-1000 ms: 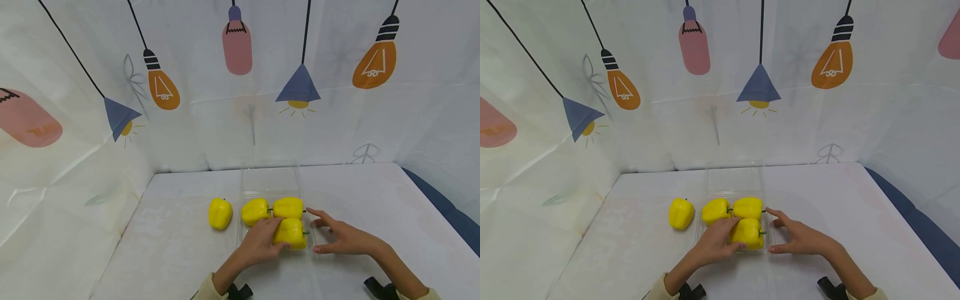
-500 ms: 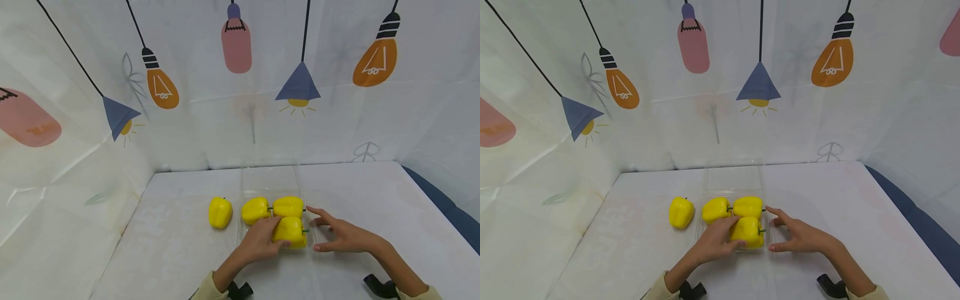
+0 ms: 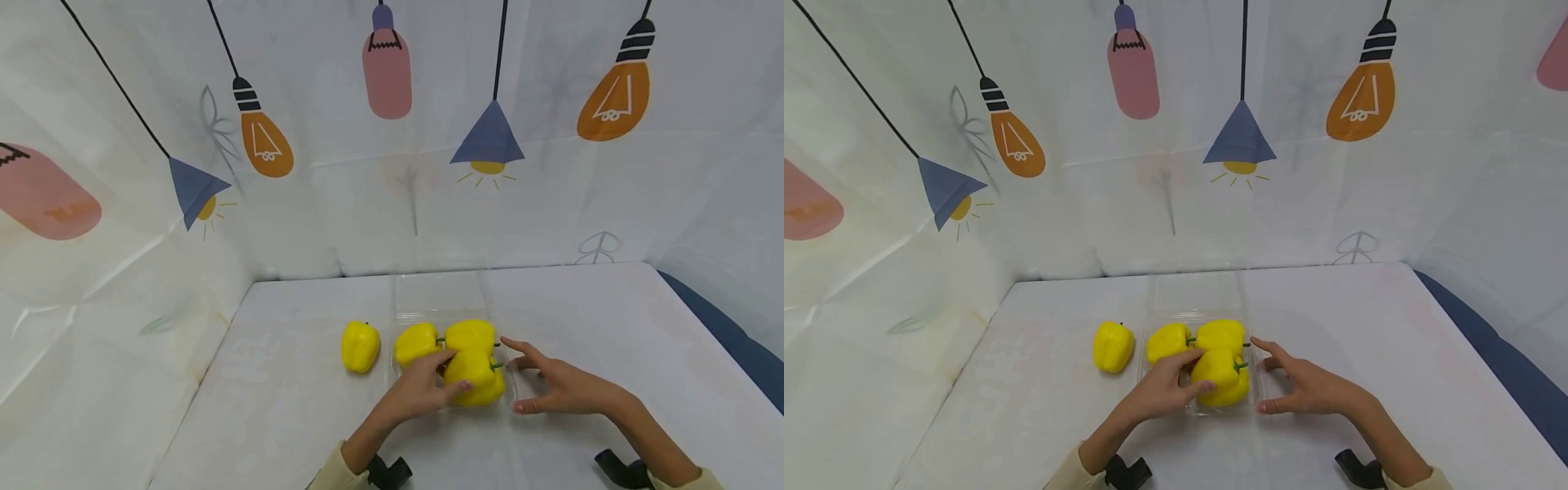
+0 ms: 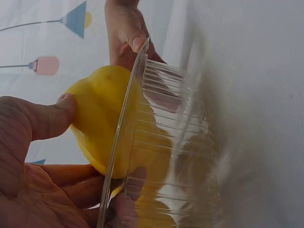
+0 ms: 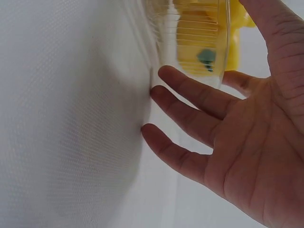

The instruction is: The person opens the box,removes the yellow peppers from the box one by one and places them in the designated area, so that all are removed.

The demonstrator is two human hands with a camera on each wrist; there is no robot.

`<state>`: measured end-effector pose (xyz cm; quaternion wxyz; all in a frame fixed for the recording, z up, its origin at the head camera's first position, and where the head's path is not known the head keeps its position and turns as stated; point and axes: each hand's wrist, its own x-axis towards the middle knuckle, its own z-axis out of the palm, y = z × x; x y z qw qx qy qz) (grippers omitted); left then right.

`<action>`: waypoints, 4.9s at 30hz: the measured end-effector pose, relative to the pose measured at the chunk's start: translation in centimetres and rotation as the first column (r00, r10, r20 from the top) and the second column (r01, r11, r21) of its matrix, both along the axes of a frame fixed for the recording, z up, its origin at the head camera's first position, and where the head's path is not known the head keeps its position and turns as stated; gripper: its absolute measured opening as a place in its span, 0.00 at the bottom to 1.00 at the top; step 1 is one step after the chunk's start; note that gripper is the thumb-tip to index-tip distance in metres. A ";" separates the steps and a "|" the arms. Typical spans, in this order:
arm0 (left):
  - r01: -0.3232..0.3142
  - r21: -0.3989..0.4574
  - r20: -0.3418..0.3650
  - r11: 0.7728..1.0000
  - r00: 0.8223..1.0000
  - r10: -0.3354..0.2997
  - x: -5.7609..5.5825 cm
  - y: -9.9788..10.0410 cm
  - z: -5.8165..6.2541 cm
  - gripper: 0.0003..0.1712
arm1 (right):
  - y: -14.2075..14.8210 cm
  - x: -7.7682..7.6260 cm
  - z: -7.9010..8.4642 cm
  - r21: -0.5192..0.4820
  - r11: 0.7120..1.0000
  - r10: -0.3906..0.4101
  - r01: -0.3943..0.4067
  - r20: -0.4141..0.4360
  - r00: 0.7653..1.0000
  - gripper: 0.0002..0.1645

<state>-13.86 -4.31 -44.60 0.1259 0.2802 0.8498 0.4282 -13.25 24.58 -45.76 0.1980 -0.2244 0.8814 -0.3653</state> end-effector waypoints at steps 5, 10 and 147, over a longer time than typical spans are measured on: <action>0.007 -0.011 -0.016 1.000 1.000 -0.007 0.0 -0.3 0.5 0.35 | 0.0 0.1 -0.1 0.007 1.000 0.014 -0.014 -0.023 1.000 0.59; -0.017 -0.016 0.006 1.000 1.000 0.017 0.0 -0.4 0.8 0.36 | 0.0 0.2 0.0 0.008 1.000 0.027 -0.027 -0.049 0.998 0.59; -0.864 -0.031 -0.267 0.503 0.492 0.828 -1.3 -17.2 1.0 0.44 | 0.1 0.2 0.0 0.046 0.999 -0.022 0.022 0.004 1.000 0.61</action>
